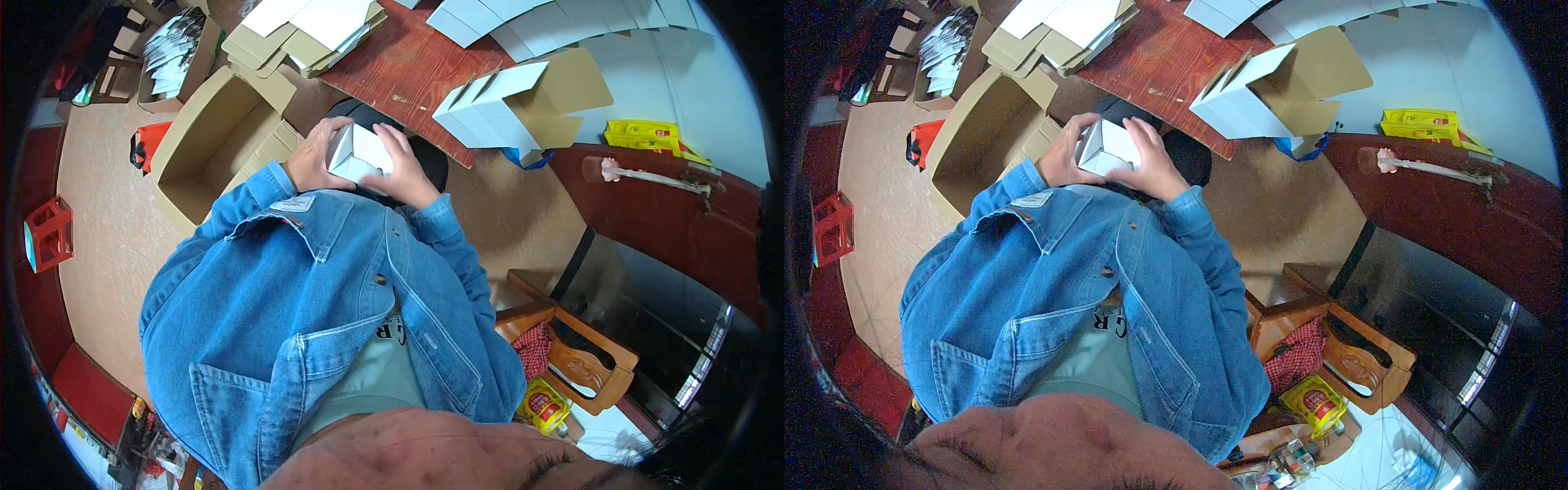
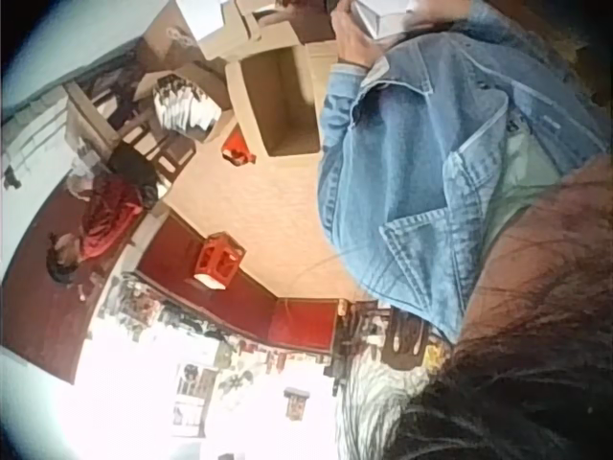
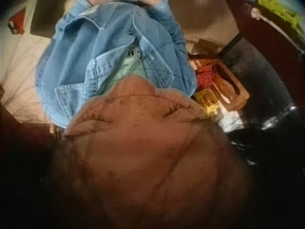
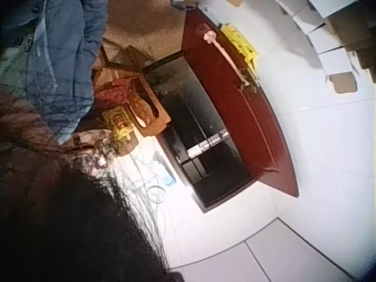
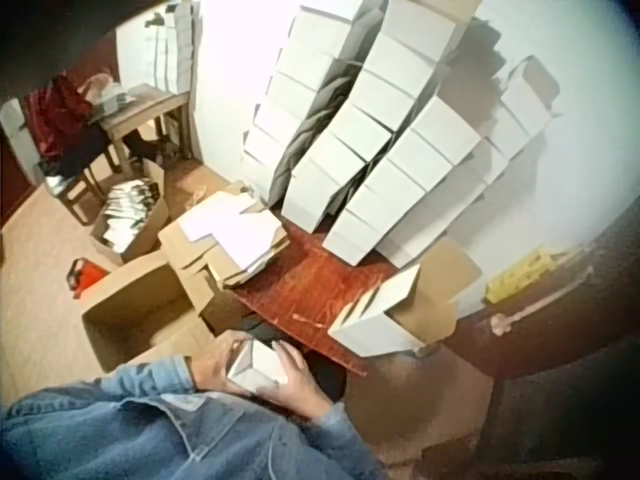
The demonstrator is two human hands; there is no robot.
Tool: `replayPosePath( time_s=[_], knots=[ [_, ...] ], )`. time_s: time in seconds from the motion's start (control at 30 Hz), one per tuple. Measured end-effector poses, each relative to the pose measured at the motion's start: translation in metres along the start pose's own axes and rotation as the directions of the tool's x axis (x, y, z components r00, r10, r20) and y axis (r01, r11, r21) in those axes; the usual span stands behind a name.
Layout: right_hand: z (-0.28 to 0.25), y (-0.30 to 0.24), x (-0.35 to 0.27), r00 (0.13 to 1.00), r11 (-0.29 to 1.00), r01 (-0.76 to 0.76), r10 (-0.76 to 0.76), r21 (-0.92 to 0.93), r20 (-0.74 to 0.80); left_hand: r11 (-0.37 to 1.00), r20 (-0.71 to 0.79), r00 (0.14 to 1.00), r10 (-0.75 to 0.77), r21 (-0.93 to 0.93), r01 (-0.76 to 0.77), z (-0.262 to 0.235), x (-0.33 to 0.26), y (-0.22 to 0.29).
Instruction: Fold flat cardboard sheets into small boxes and stack them.
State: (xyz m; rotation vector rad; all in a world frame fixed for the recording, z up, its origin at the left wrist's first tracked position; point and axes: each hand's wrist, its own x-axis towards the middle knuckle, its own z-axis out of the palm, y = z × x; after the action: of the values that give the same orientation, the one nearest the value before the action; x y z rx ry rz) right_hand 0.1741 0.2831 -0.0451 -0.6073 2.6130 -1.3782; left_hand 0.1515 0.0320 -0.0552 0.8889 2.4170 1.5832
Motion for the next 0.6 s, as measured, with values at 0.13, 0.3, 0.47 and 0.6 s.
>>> replayPosePath(
  time_s=[0.13, 0.3, 0.47, 0.6],
  knots=[
    [-0.011, -0.016, -0.009, 0.996, 0.991, -0.065, 0.071, -0.115, 0.056, 0.996, 0.026, 0.996, -0.084, -0.036, 0.085, 0.001, 0.001, 0.001],
    [-0.022, 0.007, -0.011, 0.995, 1.0, -0.027, 0.026, -0.007, -0.099, 0.997, -0.023, 0.999, -0.042, -0.07, 0.04, 0.003, 0.0, -0.018],
    [-0.033, 0.033, -0.016, 0.818, 0.554, -0.158, 0.537, 0.817, -0.206, 1.0, -0.004, 1.0, -0.003, -0.03, 0.003, -0.007, 0.006, -0.016],
    [-0.034, 0.035, -0.021, 0.698, 0.151, -0.311, 0.706, 0.938, 0.117, 0.984, -0.02, 0.995, -0.097, -0.152, 0.093, -0.009, 0.011, 0.002]
  ],
)
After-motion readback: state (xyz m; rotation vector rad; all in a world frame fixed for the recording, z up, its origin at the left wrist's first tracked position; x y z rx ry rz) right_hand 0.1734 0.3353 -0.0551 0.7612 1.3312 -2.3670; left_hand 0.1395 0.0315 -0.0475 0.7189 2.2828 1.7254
